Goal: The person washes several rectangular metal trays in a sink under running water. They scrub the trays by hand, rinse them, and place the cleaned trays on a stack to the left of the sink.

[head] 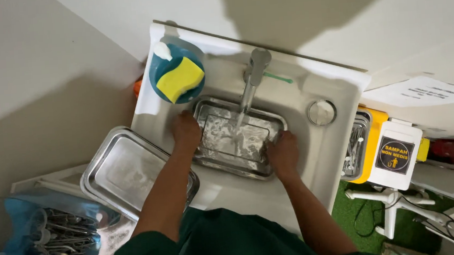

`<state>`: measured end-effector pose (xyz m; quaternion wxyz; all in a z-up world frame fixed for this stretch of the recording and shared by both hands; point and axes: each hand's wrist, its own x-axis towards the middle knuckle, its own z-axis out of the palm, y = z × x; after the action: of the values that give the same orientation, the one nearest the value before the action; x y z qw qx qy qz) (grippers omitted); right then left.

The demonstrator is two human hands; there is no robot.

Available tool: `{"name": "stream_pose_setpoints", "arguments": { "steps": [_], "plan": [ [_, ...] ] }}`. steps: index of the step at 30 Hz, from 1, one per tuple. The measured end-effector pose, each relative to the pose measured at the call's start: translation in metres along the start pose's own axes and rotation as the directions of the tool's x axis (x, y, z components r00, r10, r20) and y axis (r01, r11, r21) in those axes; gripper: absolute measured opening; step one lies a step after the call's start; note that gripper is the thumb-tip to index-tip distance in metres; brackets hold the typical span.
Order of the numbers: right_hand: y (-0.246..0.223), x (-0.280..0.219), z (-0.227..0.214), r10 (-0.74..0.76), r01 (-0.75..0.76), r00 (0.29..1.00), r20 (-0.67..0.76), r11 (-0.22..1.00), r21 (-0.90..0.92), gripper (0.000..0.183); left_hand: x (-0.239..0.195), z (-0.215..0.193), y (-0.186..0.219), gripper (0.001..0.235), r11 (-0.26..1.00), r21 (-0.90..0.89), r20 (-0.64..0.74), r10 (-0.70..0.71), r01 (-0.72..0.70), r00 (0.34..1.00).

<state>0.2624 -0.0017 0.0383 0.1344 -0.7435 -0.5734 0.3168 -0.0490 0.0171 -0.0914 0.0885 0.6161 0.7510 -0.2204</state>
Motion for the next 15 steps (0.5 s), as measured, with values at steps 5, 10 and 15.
{"name": "stream_pose_setpoints", "arguments": {
  "steps": [5, 10, 15],
  "plan": [
    [0.026, 0.012, 0.023, -0.172, 0.155, 0.973, -0.153, 0.981, -0.113, 0.04, -0.01, -0.012, -0.005, 0.031, 0.991, -0.117, 0.048, -0.062, 0.067, 0.997],
    [0.039, 0.013, 0.019, -0.073, 0.076, 0.983, -0.17, 0.997, 0.013, 0.031, -0.008, -0.019, -0.025, 0.027, 0.922, -0.388, -0.001, -0.006, 0.005, 1.0],
    [0.043, 0.016, 0.016, -0.184, 0.177, 0.975, -0.122, 0.982, -0.067, 0.026, -0.007, -0.005, -0.038, 0.027, 0.913, -0.367, -0.01, 0.189, -0.18, 0.982]
  ]
}}
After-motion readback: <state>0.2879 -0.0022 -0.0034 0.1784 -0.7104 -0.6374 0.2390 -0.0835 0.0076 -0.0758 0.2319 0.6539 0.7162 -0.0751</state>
